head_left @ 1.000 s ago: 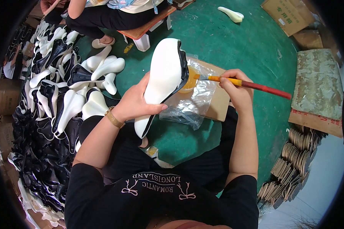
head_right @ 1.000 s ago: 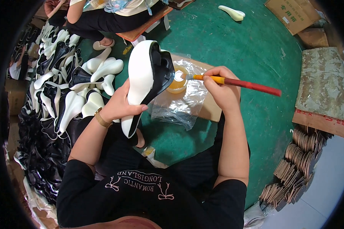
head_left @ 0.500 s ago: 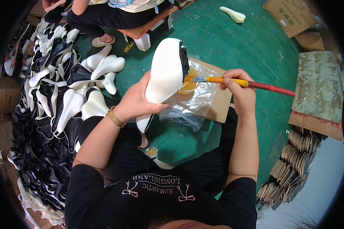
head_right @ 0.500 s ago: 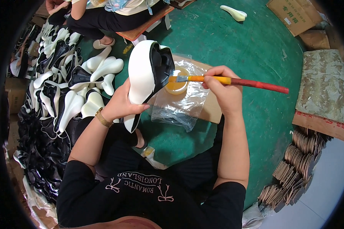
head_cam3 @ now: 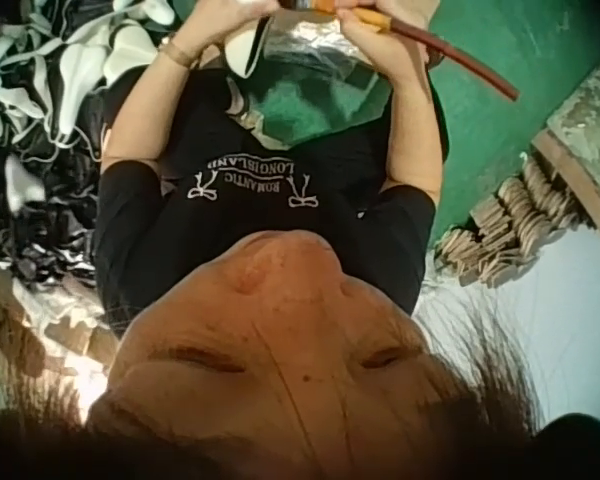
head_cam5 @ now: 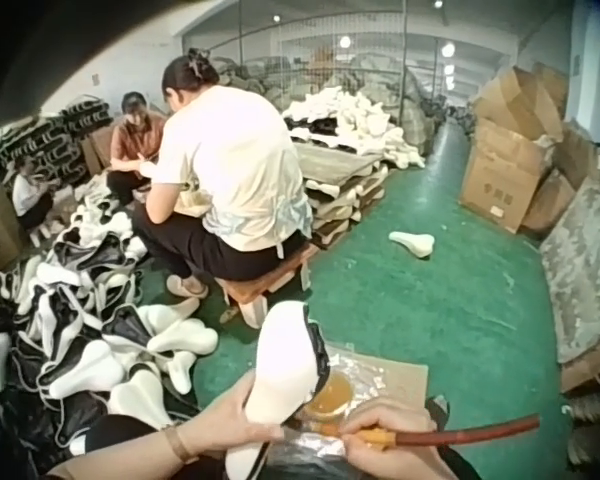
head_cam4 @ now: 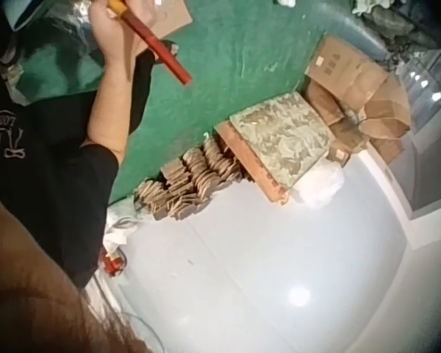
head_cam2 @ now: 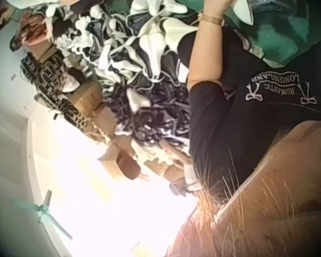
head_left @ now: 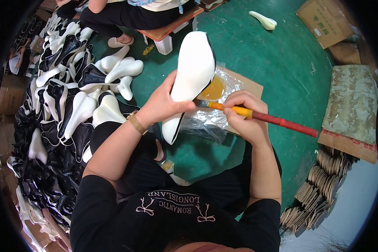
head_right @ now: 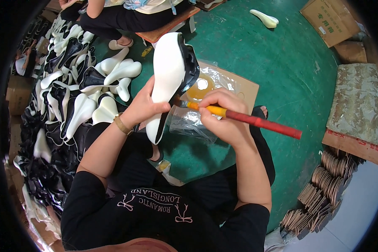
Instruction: Applying adhesive to the edges of bicycle seat components using a brush.
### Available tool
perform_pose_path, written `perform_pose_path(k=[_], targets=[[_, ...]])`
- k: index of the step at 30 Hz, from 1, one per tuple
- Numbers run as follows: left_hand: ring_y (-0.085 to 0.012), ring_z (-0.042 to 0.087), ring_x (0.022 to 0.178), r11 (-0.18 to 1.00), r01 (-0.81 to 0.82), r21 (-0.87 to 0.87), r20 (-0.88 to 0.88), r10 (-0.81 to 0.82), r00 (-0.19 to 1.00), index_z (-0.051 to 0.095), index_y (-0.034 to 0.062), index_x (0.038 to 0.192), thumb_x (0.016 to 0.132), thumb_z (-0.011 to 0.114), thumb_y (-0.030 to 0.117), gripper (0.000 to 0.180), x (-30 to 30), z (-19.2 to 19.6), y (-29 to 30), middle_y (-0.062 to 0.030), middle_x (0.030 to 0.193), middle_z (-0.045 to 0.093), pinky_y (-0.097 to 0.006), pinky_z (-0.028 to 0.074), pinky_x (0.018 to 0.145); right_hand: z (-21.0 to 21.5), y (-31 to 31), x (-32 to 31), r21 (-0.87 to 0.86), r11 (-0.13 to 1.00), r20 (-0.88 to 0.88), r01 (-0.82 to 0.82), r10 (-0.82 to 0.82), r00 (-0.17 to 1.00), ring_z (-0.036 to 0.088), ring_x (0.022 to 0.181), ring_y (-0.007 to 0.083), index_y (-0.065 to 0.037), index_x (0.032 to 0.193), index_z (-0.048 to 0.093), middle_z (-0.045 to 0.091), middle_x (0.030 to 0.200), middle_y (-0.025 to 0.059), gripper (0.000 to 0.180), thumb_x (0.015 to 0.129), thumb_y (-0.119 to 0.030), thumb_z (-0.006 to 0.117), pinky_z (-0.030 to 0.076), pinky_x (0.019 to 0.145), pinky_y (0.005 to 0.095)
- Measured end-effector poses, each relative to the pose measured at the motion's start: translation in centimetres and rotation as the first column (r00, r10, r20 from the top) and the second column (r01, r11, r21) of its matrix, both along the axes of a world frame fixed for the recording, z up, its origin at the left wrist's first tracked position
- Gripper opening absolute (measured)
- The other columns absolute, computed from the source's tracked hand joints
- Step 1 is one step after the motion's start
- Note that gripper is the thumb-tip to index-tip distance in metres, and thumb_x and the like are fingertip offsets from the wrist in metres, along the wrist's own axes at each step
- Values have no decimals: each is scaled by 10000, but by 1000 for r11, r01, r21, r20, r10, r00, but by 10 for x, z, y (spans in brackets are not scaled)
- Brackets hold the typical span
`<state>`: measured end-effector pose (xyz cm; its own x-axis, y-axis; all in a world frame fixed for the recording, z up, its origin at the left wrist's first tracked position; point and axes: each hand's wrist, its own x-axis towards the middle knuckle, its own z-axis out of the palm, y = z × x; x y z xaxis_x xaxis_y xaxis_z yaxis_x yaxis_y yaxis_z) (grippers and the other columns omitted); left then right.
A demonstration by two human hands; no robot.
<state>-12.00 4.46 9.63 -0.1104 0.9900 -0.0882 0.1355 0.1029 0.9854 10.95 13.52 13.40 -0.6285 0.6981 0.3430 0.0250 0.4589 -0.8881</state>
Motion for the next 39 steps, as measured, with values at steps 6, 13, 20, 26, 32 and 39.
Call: perform_pose_path(k=[6,13,20,26,32,39], targets=[[-237,500,1184,998,-57,37,-108,61,992,335,7,1391,859,518,638,846,4,-4,11,-170,1278,516,-344,397,986,6,0,0,112,993,-9,46,-46,999,627,727,193,-14,754,620,633,793,91,95,676,18,664,506,662,296],[-232,523,1149,998,-58,22,-10,58,998,347,19,1390,879,498,622,805,1,-8,14,-162,1257,534,-340,408,970,9,-5,-3,191,980,-8,48,-48,999,631,723,210,-20,757,622,634,785,95,100,676,26,658,511,662,295],[-231,506,1174,991,-18,130,-81,29,996,305,38,1426,875,536,591,814,7,-2,10,-153,1282,517,-343,393,994,10,5,-2,268,931,-1,247,-256,967,633,731,214,-19,771,620,637,787,100,106,680,27,651,513,669,298],[-209,501,1167,998,-32,57,-15,33,999,328,34,1410,895,524,568,768,5,-5,13,-135,1281,517,-329,393,990,16,-16,-6,281,959,40,-27,17,999,627,716,200,-20,774,618,633,780,94,124,670,43,645,502,642,286],[-164,518,1121,989,-143,32,194,134,972,318,-18,1386,932,455,561,748,4,-7,19,-130,1273,517,-291,415,952,19,-28,-6,194,960,51,-202,195,979,639,684,190,-35,771,626,636,769,81,135,659,36,651,505,603,274],[-146,508,1133,989,-143,-33,218,147,965,318,-22,1381,934,397,597,767,1,2,18,-116,1277,511,-284,415,956,23,-25,-3,126,948,51,-292,288,956,627,706,203,-25,774,627,629,782,99,143,656,51,651,498,614,286]])
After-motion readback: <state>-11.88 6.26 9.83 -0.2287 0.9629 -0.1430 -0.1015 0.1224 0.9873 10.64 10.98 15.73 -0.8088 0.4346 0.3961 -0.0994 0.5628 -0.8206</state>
